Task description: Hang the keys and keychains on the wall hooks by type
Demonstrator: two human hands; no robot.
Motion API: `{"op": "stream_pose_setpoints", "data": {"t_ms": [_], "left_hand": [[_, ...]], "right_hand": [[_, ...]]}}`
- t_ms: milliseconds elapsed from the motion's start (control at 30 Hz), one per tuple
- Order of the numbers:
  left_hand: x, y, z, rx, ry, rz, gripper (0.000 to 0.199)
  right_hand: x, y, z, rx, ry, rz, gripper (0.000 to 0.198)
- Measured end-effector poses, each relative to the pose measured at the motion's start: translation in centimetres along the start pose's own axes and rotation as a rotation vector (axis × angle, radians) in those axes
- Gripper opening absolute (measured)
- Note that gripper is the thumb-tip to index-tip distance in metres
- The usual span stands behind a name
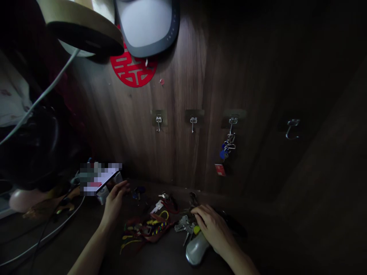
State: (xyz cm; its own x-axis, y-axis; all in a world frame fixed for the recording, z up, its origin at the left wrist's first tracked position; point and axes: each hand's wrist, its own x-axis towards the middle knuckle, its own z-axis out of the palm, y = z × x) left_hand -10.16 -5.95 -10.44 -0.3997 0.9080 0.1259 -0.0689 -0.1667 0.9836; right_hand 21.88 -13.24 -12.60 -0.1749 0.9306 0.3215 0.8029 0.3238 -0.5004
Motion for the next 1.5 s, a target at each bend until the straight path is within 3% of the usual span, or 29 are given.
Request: {"op": "stream_pose_setpoints", "data": {"t_ms": [200,367,567,700,867,967,1133,1367,1500], "left_hand": [[-0.1,-1.0,0.2,0.193,-0.082,0.161,0.021],[-0.9,-1.1,0.9,0.38,-0.259,0.221,0.023],[-1.6,-2.0,1.3,0.641,-0.521,0.412,0.03],[-2.0,-2.5,1.6,0.813,-0.567,0.446,0.03],[-2.4,-2.2,1.8,0.823,-0.577,0.382,0.032],[-2.4,-1.7,1.8,0.766,-0.576,0.354,0.023],[-2.2,-1.3,1.9,0.642,-0.44,0.245,0.025],[-2.2,-0.8,2.5,0.055,-0.373,-0.224,0.033],[-2.9,-0.2,2.8,-0.124,-0.379,-0.344,0.027]], "right_hand": [[0.0,-0.1,-0.1,-0.012,-0.019,-0.014,0.023],[-0.1,-0.1,-0.1,-0.023,-0.02,-0.018,0.022],[0.0,-0.1,-0.1,-0.06,-0.029,-0.033,0.023],[0.0,0.1,0.0,-0.082,-0.027,-0.051,0.022],[0.0,0.2,0.1,-0.091,-0.011,-0.049,0.022],[0.0,0.2,0.1,-0.093,0.006,-0.067,0.022],[0.0,0.2,0.1,-0.091,0.014,-0.078,0.022],[-0.1,0.0,0.0,-0.076,0.041,-0.092,0.023],[0.0,-0.4,-0.2,-0.048,0.118,-0.107,0.024]]}}
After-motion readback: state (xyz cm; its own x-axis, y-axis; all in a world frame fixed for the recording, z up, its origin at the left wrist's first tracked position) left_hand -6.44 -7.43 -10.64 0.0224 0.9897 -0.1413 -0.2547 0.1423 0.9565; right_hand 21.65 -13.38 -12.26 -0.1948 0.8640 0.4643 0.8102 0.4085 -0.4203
